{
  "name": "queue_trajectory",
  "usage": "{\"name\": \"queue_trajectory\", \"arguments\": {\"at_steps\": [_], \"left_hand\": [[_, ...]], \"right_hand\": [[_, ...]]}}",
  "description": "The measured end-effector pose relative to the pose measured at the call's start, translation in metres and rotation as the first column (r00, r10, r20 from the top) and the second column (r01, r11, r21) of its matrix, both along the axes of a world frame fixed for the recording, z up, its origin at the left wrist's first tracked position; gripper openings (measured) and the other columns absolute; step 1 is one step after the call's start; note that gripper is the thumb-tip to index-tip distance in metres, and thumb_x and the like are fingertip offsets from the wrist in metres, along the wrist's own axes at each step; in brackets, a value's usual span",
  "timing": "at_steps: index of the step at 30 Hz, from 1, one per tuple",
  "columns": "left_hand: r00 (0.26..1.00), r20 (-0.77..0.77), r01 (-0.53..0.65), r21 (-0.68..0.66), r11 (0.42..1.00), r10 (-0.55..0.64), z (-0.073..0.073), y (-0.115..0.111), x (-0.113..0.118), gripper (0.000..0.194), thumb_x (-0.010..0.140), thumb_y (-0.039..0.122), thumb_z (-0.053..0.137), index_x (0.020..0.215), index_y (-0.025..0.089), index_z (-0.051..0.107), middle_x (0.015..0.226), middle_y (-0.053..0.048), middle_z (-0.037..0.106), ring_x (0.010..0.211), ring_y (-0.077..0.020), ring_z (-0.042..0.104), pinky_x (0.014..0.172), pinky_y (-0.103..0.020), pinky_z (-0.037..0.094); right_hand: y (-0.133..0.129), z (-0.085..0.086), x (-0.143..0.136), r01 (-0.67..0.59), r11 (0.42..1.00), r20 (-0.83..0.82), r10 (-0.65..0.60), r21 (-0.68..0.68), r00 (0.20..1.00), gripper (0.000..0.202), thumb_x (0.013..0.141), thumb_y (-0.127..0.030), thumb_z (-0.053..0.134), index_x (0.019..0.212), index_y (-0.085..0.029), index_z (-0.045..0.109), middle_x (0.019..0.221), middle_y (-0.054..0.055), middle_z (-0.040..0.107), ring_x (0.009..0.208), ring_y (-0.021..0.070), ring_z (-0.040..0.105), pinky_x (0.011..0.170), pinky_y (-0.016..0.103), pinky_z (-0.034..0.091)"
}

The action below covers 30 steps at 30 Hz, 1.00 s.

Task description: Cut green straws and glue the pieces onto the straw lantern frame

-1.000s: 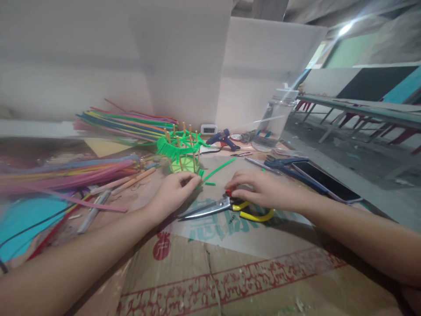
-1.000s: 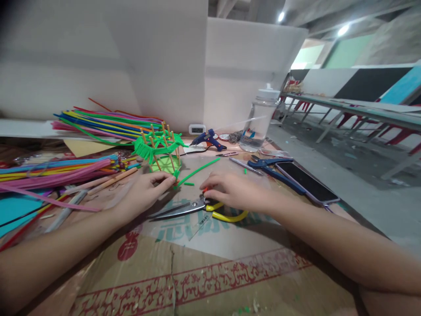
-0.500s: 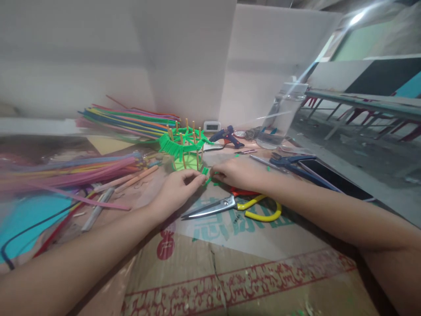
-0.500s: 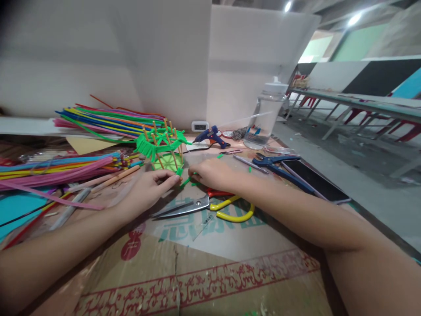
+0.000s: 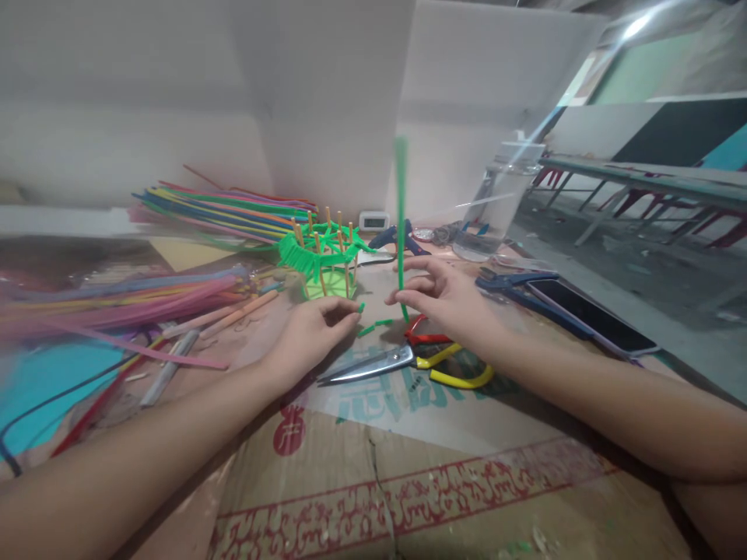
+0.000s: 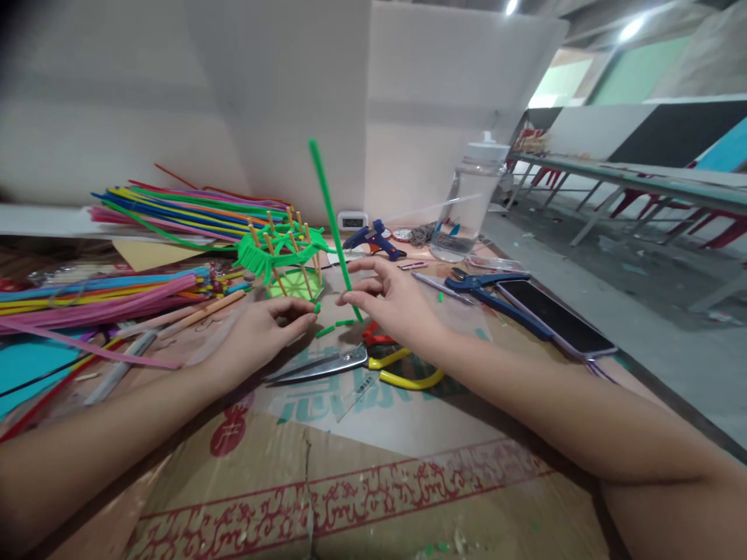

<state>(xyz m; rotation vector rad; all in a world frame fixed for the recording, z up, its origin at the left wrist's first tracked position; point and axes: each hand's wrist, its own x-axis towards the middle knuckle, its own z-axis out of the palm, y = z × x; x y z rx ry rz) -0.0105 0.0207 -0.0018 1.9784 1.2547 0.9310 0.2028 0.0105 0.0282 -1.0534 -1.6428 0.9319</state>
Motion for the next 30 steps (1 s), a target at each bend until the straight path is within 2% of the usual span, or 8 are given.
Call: {"name": "queue_trajectory", "arguments": {"at_steps": [5,9,12,14,16,19,23,30], "left_hand": [[0.999,0.002,0.044,0.054,0.998,-0.044,-0.002,0.001,0.0,0.018,0.083,0.031,0.058,0.091,0.016,0.064,0.084,-0.002,0.069,0.077,-0.0157,0.063,0.074,-0.026,0.048],[0.997,0.022,0.072,0.072,0.995,-0.073,-0.004,0.003,0.0,0.017,0.085,0.033,0.057,0.087,0.017,0.062,0.081,-0.001,0.067,0.076,-0.0153,0.061,0.073,-0.026,0.047],[0.996,0.037,0.081,0.079,0.994,-0.084,-0.005,0.003,-0.001,0.018,0.086,0.034,0.056,0.085,0.017,0.063,0.08,-0.001,0.067,0.076,-0.0155,0.061,0.072,-0.026,0.047],[0.996,0.036,0.079,0.102,0.992,-0.083,-0.004,0.002,-0.002,0.019,0.086,0.034,0.056,0.084,0.017,0.064,0.081,-0.001,0.068,0.077,-0.0158,0.061,0.073,-0.026,0.046],[0.995,0.033,0.086,0.127,0.988,-0.091,-0.003,0.001,-0.002,0.02,0.086,0.035,0.057,0.082,0.018,0.066,0.081,-0.001,0.069,0.078,-0.0162,0.062,0.074,-0.026,0.046],[0.992,0.034,0.121,0.084,0.989,-0.124,-0.001,-0.002,0.0,0.024,0.086,0.038,0.058,0.079,0.017,0.068,0.076,0.0,0.068,0.075,-0.0158,0.062,0.07,-0.024,0.046],[0.977,0.083,0.2,-0.058,0.978,-0.195,-0.001,-0.008,0.004,0.026,0.087,0.038,0.057,0.082,0.017,0.07,0.073,0.0,0.069,0.067,-0.0136,0.06,0.061,-0.022,0.045],[0.967,0.124,0.235,-0.074,0.969,-0.224,-0.005,-0.008,0.005,0.022,0.087,0.037,0.06,0.086,0.018,0.071,0.079,0.0,0.07,0.071,-0.013,0.061,0.064,-0.022,0.046]], "right_hand": [[-0.001,-0.008,-0.004,-0.104,0.99,-0.009,0.104,-0.1,0.995,0.022,0.079,-0.036,0.069,0.088,-0.017,0.063,0.082,0.004,0.073,0.077,0.0163,0.069,0.067,0.028,0.054],[-0.001,-0.021,-0.004,-0.11,0.975,0.166,0.143,-0.192,0.976,0.018,0.084,-0.033,0.062,0.086,-0.016,0.067,0.071,0.001,0.07,0.06,0.0124,0.063,0.056,0.025,0.049],[0.003,-0.026,0.0,-0.058,0.997,0.407,0.072,-0.046,0.91,0.017,0.085,-0.029,0.061,0.08,-0.016,0.07,0.069,0.001,0.068,0.062,0.0129,0.061,0.059,0.025,0.045],[0.007,-0.027,0.002,-0.095,0.992,0.534,0.033,0.088,0.845,0.017,0.085,-0.028,0.064,0.075,-0.016,0.071,0.072,0.003,0.069,0.07,0.0148,0.062,0.066,0.026,0.045],[0.008,-0.026,0.003,-0.151,0.979,0.596,0.041,0.135,0.802,0.016,0.084,-0.026,0.067,0.072,-0.016,0.071,0.075,0.004,0.07,0.076,0.0164,0.063,0.072,0.028,0.045],[0.003,-0.02,0.001,-0.102,0.994,0.534,0.072,0.026,0.842,0.016,0.084,-0.027,0.066,0.074,-0.016,0.071,0.071,0.004,0.07,0.067,0.0152,0.063,0.063,0.027,0.046],[-0.007,-0.012,-0.005,-0.033,0.976,0.284,0.095,-0.215,0.954,0.023,0.085,-0.037,0.063,0.081,-0.015,0.069,0.07,0.005,0.072,0.061,0.0158,0.066,0.054,0.026,0.05],[-0.009,-0.019,-0.008,-0.022,0.966,0.226,0.082,-0.258,0.971,0.023,0.08,-0.039,0.07,0.074,-0.017,0.064,0.068,0.003,0.071,0.056,0.0123,0.064,0.051,0.023,0.049]]}}
